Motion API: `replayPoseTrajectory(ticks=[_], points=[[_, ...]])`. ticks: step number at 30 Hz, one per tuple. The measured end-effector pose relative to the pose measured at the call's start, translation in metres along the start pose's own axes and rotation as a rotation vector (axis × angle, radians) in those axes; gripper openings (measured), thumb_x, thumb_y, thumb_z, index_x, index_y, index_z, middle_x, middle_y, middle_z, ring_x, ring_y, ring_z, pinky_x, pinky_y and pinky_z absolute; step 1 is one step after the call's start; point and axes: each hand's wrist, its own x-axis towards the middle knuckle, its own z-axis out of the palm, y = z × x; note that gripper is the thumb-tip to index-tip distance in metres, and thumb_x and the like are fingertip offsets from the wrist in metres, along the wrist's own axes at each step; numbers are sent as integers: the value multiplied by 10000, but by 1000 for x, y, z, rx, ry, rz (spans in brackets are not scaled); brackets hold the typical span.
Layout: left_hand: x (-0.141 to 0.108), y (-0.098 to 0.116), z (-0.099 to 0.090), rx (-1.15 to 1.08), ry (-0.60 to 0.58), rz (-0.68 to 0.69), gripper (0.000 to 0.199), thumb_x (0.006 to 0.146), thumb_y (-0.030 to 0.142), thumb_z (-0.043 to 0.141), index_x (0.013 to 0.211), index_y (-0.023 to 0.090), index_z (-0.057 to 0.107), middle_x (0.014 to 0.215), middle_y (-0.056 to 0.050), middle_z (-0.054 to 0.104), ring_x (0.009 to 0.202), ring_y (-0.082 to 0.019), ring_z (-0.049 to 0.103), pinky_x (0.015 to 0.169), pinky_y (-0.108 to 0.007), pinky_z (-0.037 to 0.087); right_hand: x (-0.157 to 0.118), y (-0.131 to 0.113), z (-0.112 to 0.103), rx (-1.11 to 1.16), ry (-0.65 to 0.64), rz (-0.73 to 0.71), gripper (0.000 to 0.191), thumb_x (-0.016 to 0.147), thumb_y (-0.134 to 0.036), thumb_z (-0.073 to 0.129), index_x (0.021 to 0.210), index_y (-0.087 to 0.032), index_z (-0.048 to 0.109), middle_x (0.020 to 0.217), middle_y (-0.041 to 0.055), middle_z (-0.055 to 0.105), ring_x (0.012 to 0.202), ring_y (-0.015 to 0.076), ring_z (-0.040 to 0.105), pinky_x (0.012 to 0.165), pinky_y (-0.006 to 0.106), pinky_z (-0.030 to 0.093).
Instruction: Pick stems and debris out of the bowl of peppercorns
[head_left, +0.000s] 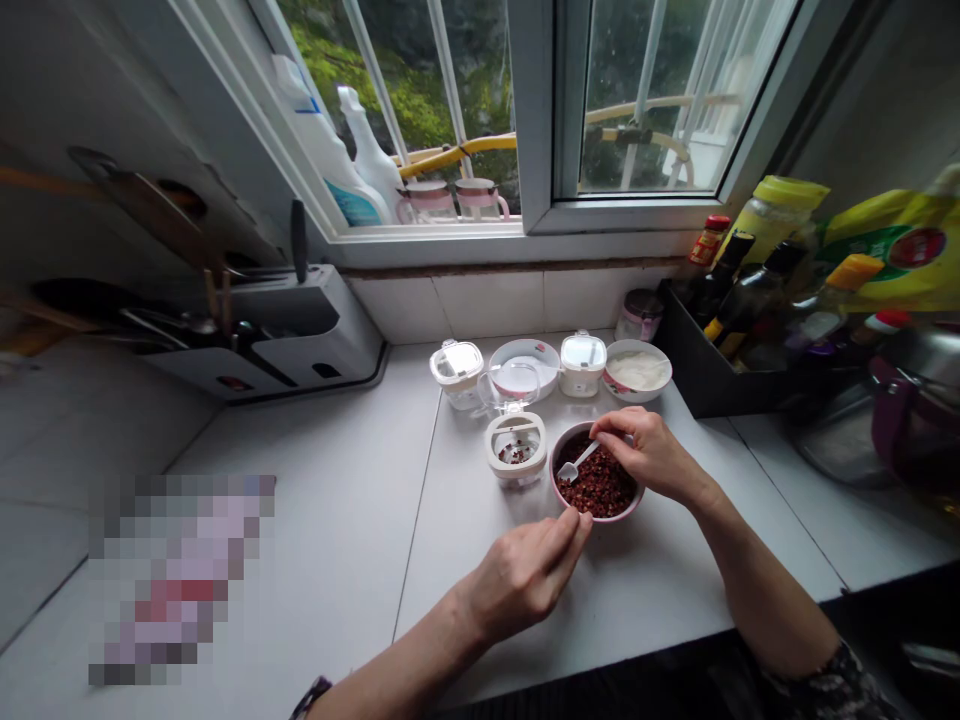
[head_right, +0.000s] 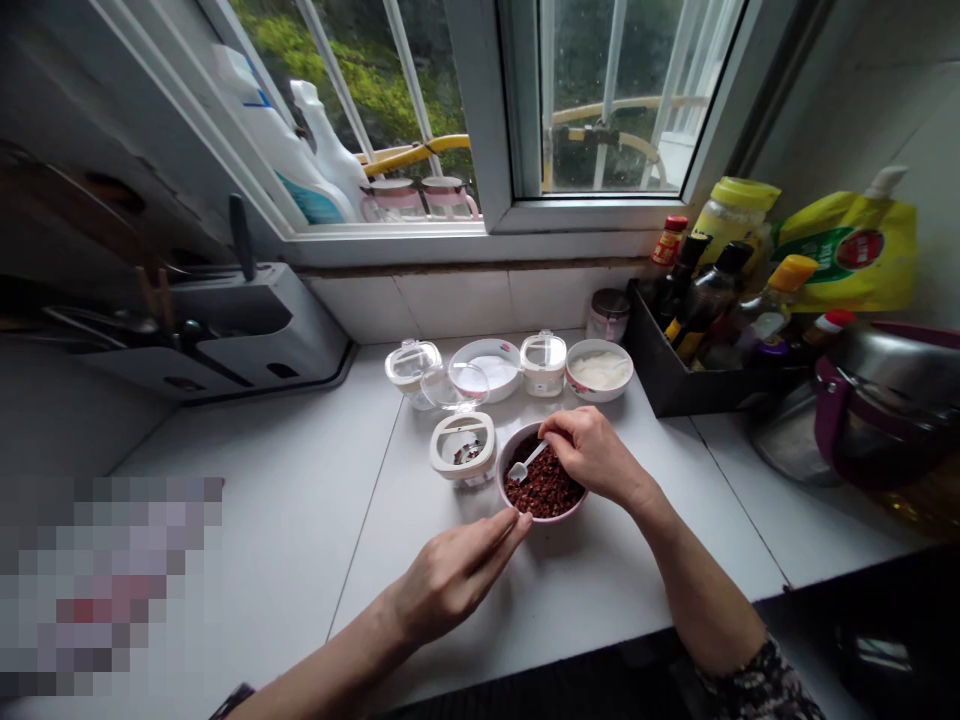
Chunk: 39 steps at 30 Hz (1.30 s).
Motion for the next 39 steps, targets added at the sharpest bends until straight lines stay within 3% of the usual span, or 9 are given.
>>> replayPoseTrajectory(ticks=[8, 17, 24, 31, 39], points=[[-2, 1, 2, 7, -1, -18, 308, 984, 57, 357, 1246, -6, 507, 996, -164, 693, 632, -135, 650, 560, -258, 573, 1, 2, -4, 84, 24, 66, 177, 851, -171, 539, 775, -176, 699, 763, 36, 723, 738, 173, 649, 703, 278, 474], [1, 0, 0, 1, 16, -11, 291, 989, 55, 341, 1193, -2, 540, 1006, -166, 694, 660, -139, 665, 589, -258, 582, 1, 6, -1, 236, 22, 223, 180, 836, -267, 544, 788, -166, 685, 716, 29, 685, 651, 152, 605, 598, 255, 468], [-3, 1, 3, -31, 6, -45, 362, 979, 65, 372, 1327, 18, 462, 1000, -158, 695, 638, -133, 656, 582, -242, 577, 5, 8, -3, 519, 36, 360, 181, 731, -331, 644, 756, -153, 673, 589, -10, 618, 497, 109, 532, 518, 248, 445], [-3, 1, 3, -52, -2, -47, 324, 977, 54, 374, 1269, 4, 503, 1027, -164, 687, 657, -138, 659, 580, -258, 582, 8, 15, -9, 633, 100, 382, 260, 659, -374, 741, 772, -139, 727, 619, 18, 672, 542, 110, 553, 512, 239, 444], [-5, 2, 6, -53, -4, -71, 316, 985, 71, 392, 1271, 10, 512, 970, -151, 692, 636, -127, 648, 575, -240, 584, 8, 12, -10, 731, 122, 471, 333, 599, -410, 793, 773, -133, 726, 589, 2, 652, 379, 59, 433, 320, 198, 339]])
